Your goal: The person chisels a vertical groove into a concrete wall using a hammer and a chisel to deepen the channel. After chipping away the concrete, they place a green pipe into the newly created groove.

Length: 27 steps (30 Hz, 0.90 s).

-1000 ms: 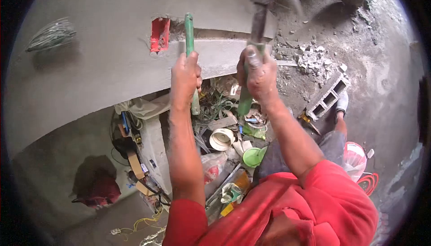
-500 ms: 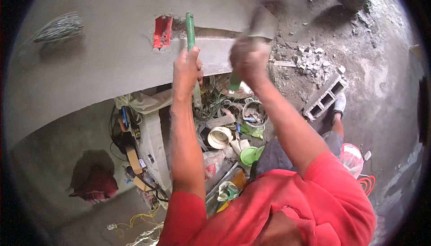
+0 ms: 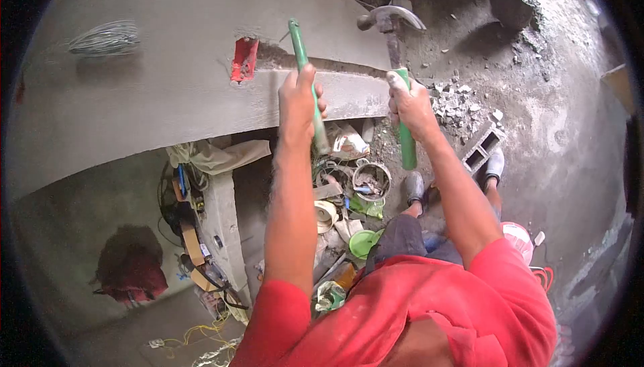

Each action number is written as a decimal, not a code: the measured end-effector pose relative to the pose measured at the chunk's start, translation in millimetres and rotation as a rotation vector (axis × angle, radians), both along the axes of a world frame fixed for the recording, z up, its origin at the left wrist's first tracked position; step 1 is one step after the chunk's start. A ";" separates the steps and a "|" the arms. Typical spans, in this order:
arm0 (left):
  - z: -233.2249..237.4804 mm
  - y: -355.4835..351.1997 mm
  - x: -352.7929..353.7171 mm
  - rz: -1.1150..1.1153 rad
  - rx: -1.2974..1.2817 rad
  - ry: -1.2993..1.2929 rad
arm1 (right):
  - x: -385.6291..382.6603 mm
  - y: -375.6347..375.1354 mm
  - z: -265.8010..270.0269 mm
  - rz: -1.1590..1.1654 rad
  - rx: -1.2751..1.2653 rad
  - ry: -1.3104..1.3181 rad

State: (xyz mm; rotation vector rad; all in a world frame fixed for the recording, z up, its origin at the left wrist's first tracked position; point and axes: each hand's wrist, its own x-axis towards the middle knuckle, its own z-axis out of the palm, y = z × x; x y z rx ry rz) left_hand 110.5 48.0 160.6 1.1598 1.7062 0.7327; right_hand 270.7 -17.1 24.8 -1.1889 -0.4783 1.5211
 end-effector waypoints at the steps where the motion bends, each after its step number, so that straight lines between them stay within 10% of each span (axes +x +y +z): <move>1: -6.6 -2.8 -12.4 -0.007 -0.015 0.054 | 5.9 -7.6 4.8 -0.016 0.002 0.024; 20: -6.2 14.4 -54.0 -0.046 0.068 0.472 | -78.4 26.6 23.9 -0.357 0.387 -0.036; 27: -3.7 17.4 -47.8 -0.040 0.037 0.409 | -41.7 47.9 56.7 0.025 0.216 -0.062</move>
